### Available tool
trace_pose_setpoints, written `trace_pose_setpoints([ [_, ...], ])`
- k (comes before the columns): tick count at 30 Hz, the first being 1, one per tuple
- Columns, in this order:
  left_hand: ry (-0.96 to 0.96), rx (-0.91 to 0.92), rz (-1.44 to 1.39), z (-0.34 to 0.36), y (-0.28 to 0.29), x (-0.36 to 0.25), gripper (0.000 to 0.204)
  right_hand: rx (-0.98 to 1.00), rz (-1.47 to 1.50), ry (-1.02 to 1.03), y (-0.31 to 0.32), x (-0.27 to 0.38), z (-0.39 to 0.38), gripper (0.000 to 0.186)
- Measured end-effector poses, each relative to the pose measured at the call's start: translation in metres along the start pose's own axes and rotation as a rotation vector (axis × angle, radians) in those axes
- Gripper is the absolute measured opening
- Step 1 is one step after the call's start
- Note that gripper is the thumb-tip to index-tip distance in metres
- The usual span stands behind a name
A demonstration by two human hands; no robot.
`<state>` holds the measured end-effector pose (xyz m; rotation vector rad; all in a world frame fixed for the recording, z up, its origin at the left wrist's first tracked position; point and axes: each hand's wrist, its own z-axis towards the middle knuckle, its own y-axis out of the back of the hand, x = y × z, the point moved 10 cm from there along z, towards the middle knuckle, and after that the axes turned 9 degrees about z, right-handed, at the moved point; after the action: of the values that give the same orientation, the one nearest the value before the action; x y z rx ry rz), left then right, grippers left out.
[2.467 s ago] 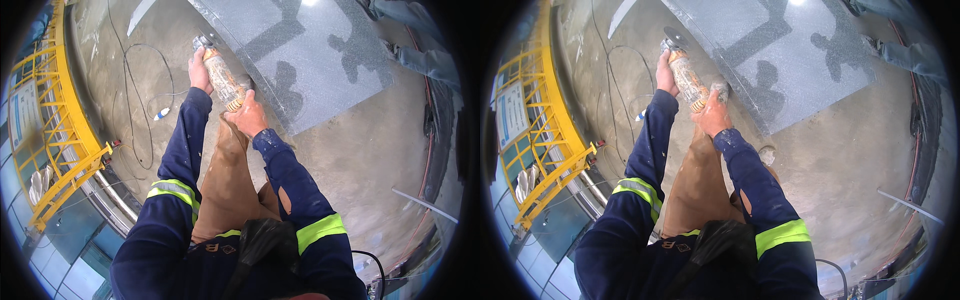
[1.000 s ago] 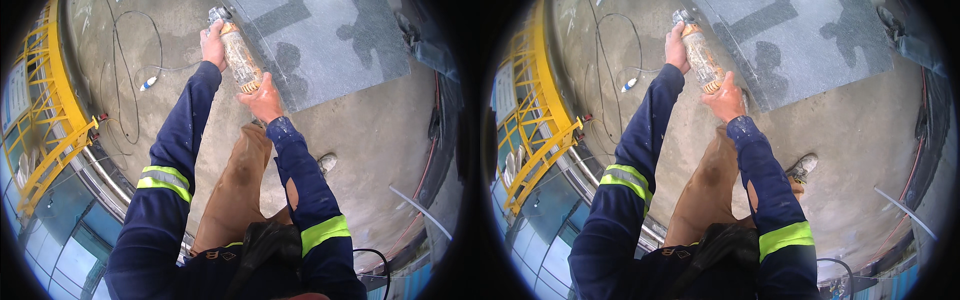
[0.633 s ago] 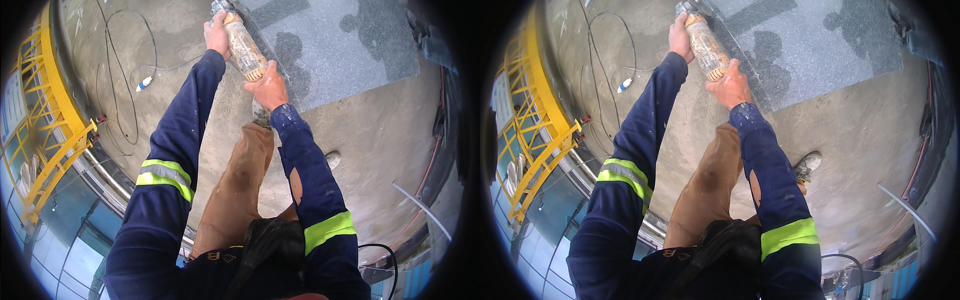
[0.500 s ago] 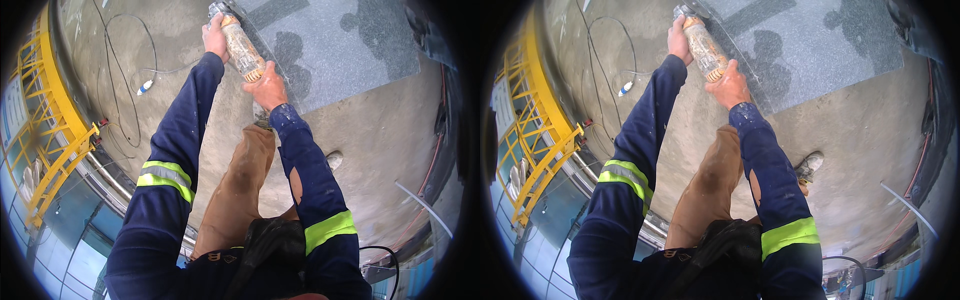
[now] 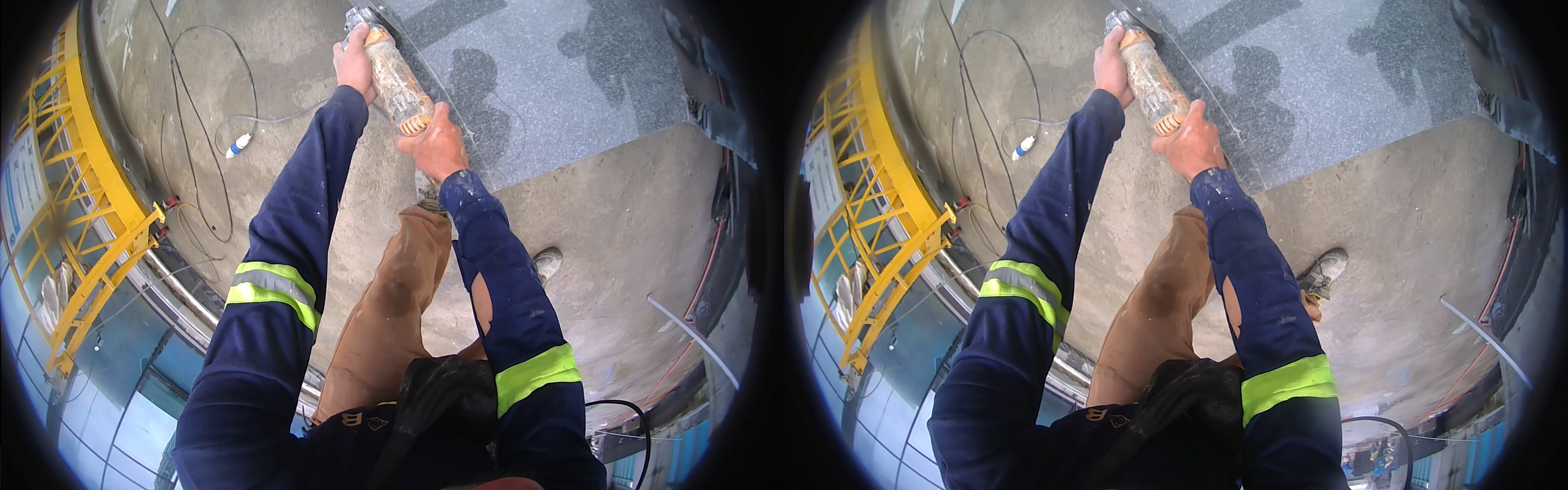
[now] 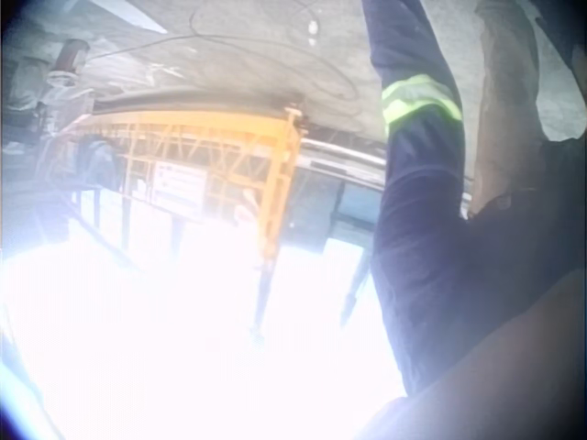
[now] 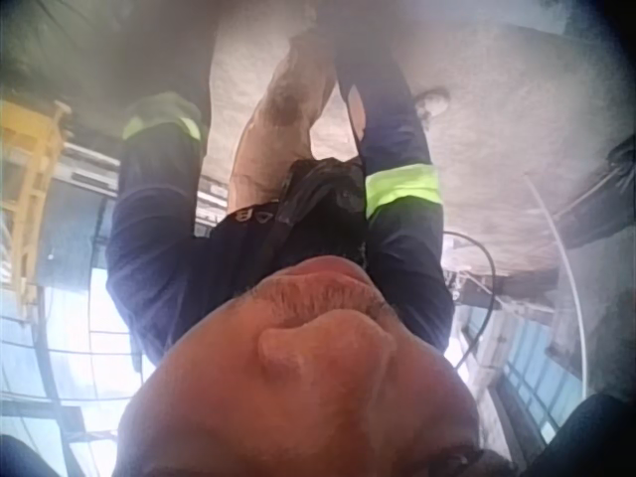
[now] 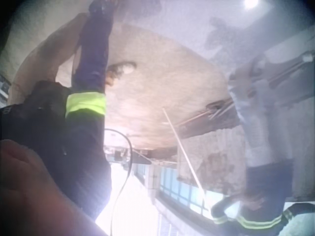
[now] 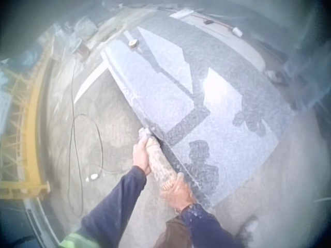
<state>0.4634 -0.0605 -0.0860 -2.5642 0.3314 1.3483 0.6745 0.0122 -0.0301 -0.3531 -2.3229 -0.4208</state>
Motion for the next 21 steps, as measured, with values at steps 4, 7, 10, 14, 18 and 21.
trace_pose_setpoints([
  [4,0.011,-0.059,0.055,0.001,-0.001,-0.002,0.045,0.001,0.021,0.004,-0.005,-0.001,0.008,0.069],
  [7,0.032,-0.069,0.064,0.008,0.000,-0.005,0.045,0.017,0.002,-0.007,-0.009,0.001,0.017,0.070],
  [10,0.045,-0.052,0.082,0.019,0.001,-0.008,0.045,0.022,-0.013,0.002,-0.011,0.008,0.025,0.072],
  [14,0.091,0.040,0.078,0.038,0.002,-0.010,0.045,0.052,-0.012,-0.028,-0.013,0.016,0.034,0.077],
  [18,0.104,0.025,0.033,0.052,0.003,-0.001,0.055,0.076,0.002,-0.074,-0.016,0.026,0.038,0.081],
  [21,0.144,0.055,0.016,0.061,0.003,0.003,0.055,0.163,0.044,-0.159,-0.017,0.028,0.041,0.086],
])
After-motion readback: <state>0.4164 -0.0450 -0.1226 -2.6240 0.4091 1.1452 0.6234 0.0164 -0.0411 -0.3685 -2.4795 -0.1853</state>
